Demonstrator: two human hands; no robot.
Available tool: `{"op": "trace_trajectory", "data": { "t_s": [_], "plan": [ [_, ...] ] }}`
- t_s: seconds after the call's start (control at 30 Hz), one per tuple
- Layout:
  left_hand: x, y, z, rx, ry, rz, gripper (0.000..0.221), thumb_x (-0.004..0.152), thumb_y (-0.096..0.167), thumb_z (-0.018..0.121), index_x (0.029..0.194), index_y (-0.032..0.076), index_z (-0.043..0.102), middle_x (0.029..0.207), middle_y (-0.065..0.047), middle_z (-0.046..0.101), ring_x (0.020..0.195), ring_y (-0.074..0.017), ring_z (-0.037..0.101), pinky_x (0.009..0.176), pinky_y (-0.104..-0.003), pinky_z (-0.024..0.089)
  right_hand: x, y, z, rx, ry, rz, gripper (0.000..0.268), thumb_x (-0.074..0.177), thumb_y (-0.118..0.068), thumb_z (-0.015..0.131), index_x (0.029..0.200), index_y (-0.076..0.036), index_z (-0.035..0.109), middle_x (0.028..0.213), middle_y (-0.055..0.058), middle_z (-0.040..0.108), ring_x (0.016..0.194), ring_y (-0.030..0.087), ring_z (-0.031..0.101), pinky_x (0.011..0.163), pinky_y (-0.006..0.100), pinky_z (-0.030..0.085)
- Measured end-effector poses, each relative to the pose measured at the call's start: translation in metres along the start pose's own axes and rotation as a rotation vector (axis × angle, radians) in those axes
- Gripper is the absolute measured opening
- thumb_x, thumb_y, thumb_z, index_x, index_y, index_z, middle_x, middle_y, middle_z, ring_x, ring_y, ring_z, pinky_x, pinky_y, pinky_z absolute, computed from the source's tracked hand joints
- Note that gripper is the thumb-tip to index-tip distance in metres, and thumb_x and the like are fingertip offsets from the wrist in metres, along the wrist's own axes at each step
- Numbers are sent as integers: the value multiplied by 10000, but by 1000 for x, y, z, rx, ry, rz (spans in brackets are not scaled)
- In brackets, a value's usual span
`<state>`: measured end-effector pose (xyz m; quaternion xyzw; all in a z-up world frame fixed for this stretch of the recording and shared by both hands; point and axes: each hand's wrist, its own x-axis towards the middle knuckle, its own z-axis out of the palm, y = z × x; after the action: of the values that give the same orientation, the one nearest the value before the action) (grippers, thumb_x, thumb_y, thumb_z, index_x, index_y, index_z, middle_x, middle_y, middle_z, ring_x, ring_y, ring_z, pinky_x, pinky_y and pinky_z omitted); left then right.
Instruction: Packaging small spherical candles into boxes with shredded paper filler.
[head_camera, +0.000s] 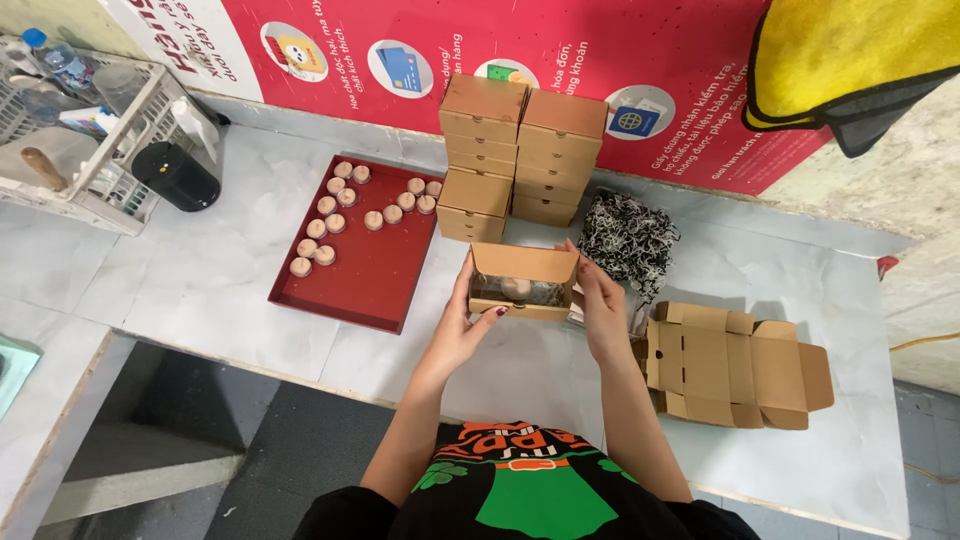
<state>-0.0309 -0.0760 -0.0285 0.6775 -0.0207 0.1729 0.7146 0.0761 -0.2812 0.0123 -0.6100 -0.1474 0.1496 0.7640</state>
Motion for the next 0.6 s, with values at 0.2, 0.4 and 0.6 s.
{"op": "trace_trajectory", "data": {
  "t_s": [0.2,0.4,0.6],
  "plan": [
    [-1,29,4,78,-92,-24,920,995,16,625,1662,83,-5,1744,-183,105,1560,-272,287,1209,-394,349,-8,-4,-12,-178,-137,-55,487,1107,-226,386,1553,-44,461,1552,70,551,1409,175,521,1161,333,403],
    [2,26,6,116,-103,34,942,965,-20,627,1658,104,1,1754,-179,-46,1615,-308,82,1265,-446,266,-14,-20,-5,-124,-193,59,673,950,-95,584,1595,-123,393,1501,140,532,1382,210,484,1161,352,360],
    [3,29,5,32,-58,-66,923,974,14,601,1670,136,7,1741,-189,119,1605,-314,187,1262,-453,255,-15,-10,-6,-167,-295,-59,607,922,-30,668,1507,-118,531,1732,152,230,1576,267,292,1188,366,316]
  ]
}}
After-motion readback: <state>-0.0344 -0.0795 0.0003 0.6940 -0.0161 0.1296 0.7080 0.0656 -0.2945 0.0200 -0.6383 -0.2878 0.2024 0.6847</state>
